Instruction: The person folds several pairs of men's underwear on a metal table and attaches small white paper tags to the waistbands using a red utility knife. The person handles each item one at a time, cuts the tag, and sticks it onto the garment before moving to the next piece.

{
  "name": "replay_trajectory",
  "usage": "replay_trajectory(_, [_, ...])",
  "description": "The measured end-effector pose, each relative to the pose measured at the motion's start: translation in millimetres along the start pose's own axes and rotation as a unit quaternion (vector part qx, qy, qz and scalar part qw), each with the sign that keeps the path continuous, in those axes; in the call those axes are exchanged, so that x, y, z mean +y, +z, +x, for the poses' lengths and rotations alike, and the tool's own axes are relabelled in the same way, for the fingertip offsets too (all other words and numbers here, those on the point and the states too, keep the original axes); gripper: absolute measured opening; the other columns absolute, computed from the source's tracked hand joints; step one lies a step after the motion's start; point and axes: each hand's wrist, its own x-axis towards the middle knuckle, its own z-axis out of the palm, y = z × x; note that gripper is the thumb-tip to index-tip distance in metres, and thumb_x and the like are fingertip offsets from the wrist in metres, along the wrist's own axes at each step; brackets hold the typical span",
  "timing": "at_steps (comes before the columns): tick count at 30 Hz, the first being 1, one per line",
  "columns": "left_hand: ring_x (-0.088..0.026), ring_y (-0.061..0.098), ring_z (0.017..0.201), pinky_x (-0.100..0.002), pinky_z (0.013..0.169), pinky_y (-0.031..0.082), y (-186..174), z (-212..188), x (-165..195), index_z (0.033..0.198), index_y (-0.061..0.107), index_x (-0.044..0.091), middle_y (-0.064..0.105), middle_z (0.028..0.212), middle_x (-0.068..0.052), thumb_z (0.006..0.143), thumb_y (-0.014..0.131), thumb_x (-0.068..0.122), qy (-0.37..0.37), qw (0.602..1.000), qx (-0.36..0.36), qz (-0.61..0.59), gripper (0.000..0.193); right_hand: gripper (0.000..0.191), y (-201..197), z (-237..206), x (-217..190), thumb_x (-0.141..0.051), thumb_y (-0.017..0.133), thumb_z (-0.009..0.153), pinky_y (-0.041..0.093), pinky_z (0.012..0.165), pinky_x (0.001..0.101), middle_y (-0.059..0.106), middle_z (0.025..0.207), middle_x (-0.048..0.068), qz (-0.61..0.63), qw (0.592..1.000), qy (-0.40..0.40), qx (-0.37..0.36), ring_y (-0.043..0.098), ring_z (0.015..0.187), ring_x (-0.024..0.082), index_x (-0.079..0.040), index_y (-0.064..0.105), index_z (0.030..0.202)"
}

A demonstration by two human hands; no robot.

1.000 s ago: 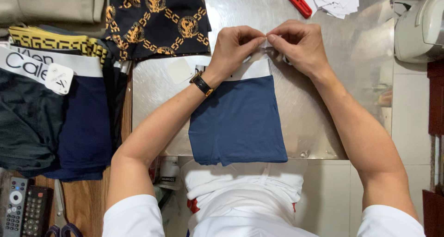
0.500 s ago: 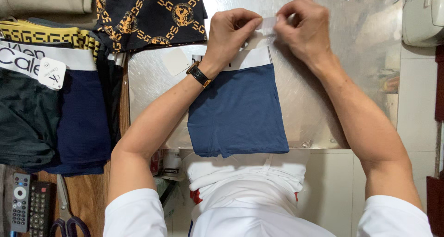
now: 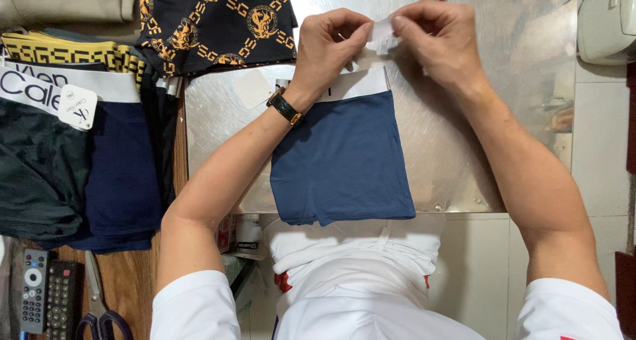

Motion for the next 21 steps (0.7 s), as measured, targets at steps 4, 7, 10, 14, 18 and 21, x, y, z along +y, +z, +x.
replay_trajectory(4, [-0.005,0.07,0.074,-0.019,0.064,0.06,0.7,1.9,1.2,0.108,0.075,0.001,0.075,0.089,-0.004,0.1,0.072,0.013,0.075,0.997,0.019,0.02,0.014,0.01,-13.2,2.6,1.3,-0.005,0.074,0.116,0.047,0.069,0.0229,0.072,0.091,0.004,-0.06,0.997,-0.045,0.017,0.062,0.075,0.005,0.003,0.078,0.112])
replay_trajectory(7, [-0.007,0.066,0.081,-0.019,0.067,0.058,3.2,1.3,1.5,0.114,0.072,0.001,0.071,0.099,-0.006,0.1,0.073,0.012,0.141,0.99,-0.024,0.016,0.018,0.008,-9.9,0.1,-3.9,-0.002,0.071,0.113,0.05,0.074,0.0201,0.072,0.102,0.007,-0.062,0.993,-0.101,-0.022,0.064,0.087,0.007,0.002,0.077,0.117])
replay_trajectory(10, [-0.006,0.063,0.071,-0.018,0.062,0.051,3.4,-0.2,-0.2,0.11,0.077,0.002,0.073,0.091,-0.005,0.102,0.073,0.011,0.069,0.997,-0.028,0.022,0.012,0.016,-10.0,0.3,-13.4,-0.015,0.079,0.106,0.048,0.069,0.0284,0.072,0.102,0.005,-0.144,0.989,-0.021,-0.001,0.062,0.079,0.012,-0.007,0.077,0.119])
replay_trajectory(14, [-0.006,0.065,0.072,-0.019,0.065,0.055,-2.2,2.6,-4.5,0.112,0.074,0.0,0.073,0.088,-0.004,0.102,0.072,0.012,-0.054,0.989,-0.011,-0.135,0.016,0.031,-21.8,7.7,-20.7,-0.017,0.083,0.094,0.041,0.091,0.044,0.066,0.107,0.011,-0.498,0.819,-0.276,0.078,0.059,0.107,0.03,-0.005,0.071,0.119])
replay_trajectory(18, [-0.011,0.075,0.081,-0.024,0.074,0.063,-4.5,5.9,-7.9,0.112,0.071,-0.003,0.076,0.093,-0.007,0.102,0.071,0.011,-0.051,0.978,0.01,-0.201,0.017,0.026,-23.7,9.9,-13.7,-0.012,0.084,0.092,0.039,0.094,0.0474,0.063,0.106,0.008,-0.5,0.831,-0.238,0.057,0.058,0.107,0.03,-0.008,0.066,0.11])
replay_trajectory(21, [-0.014,0.078,0.08,-0.025,0.075,0.066,-4.2,6.3,-9.1,0.111,0.071,-0.002,0.078,0.089,-0.009,0.101,0.07,0.012,-0.062,0.977,0.022,-0.202,0.017,0.026,-20.0,6.3,-4.7,-0.005,0.083,0.09,0.043,0.094,0.0458,0.063,0.109,0.01,-0.469,0.852,-0.225,0.063,0.058,0.109,0.032,-0.005,0.066,0.11])
